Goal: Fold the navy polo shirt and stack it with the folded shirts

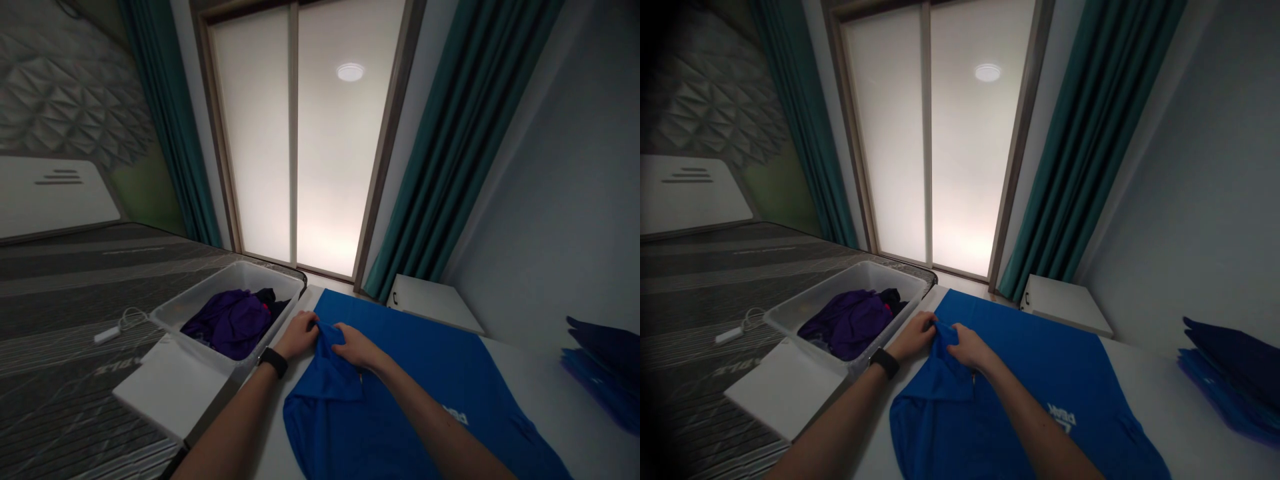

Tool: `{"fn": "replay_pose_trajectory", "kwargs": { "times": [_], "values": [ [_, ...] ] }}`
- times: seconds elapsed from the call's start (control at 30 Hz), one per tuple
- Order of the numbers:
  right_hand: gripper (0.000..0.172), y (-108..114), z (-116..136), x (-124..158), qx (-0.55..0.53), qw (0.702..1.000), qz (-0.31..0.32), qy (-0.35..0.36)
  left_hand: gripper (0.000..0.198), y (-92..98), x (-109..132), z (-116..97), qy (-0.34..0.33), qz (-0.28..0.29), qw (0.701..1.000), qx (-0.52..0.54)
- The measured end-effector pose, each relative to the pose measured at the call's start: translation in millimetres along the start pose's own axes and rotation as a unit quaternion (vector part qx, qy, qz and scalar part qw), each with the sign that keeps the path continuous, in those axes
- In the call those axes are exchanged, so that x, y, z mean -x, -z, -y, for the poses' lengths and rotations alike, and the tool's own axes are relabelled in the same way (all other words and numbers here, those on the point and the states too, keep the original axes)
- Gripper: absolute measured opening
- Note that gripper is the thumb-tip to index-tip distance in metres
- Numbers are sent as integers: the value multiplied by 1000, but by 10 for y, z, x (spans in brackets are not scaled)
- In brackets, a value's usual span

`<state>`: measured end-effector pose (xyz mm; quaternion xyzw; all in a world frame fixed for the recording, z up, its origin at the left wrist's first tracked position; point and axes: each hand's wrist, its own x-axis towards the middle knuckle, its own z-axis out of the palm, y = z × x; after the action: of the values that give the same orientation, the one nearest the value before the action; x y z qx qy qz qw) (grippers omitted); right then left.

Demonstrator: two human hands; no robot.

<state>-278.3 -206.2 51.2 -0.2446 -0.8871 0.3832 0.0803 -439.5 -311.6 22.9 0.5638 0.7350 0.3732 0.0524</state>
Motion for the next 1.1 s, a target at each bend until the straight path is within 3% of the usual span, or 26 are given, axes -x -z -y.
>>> {"fn": "replay_pose_trajectory", "kwargs": {
  "times": [0.07, 0.13, 0.27, 0.4, 0.5, 0.63, 0.7, 0.8, 0.93, 1.1],
  "values": [
    [16, 27, 33, 5, 5, 1000, -5, 6, 19, -1, 4, 5, -1, -3, 1000, 3],
    [14, 62, 63, -35, 2, 1000, -21, 8, 21, -2, 8, 12, -3, -5, 1000, 6],
    [24, 97, 48, -164, 4, 998, -67, -18, 27, -7, 6, 33, 2, -13, 1000, 2],
    [31, 69, -37, -158, 11, 997, -49, -57, 27, -14, -1, 68, 3, -14, 1000, -5],
    [40, 54, -79, 3, -1, 998, -16, -53, 27, -25, -1, 87, -5, -11, 1000, -7],
    [76, 55, -56, 357, -63, 996, 33, -51, 28, -34, 1, 87, -10, -9, 1000, -7],
    [84, 62, -4, 536, -103, 992, 50, -46, 28, -35, 1, 85, -11, -9, 1000, -8],
    [83, 89, 115, 726, -192, 980, 45, -18, 28, -38, -5, 97, -13, -8, 1000, -10],
    [80, 140, 260, 765, -298, 953, 31, -34, 27, -49, 1, 81, -12, -10, 1000, -15],
    [77, 171, 272, 678, -286, 958, -9, -34, 32, 79, 255, -247, -4, -69, 997, -37]
  ]
}}
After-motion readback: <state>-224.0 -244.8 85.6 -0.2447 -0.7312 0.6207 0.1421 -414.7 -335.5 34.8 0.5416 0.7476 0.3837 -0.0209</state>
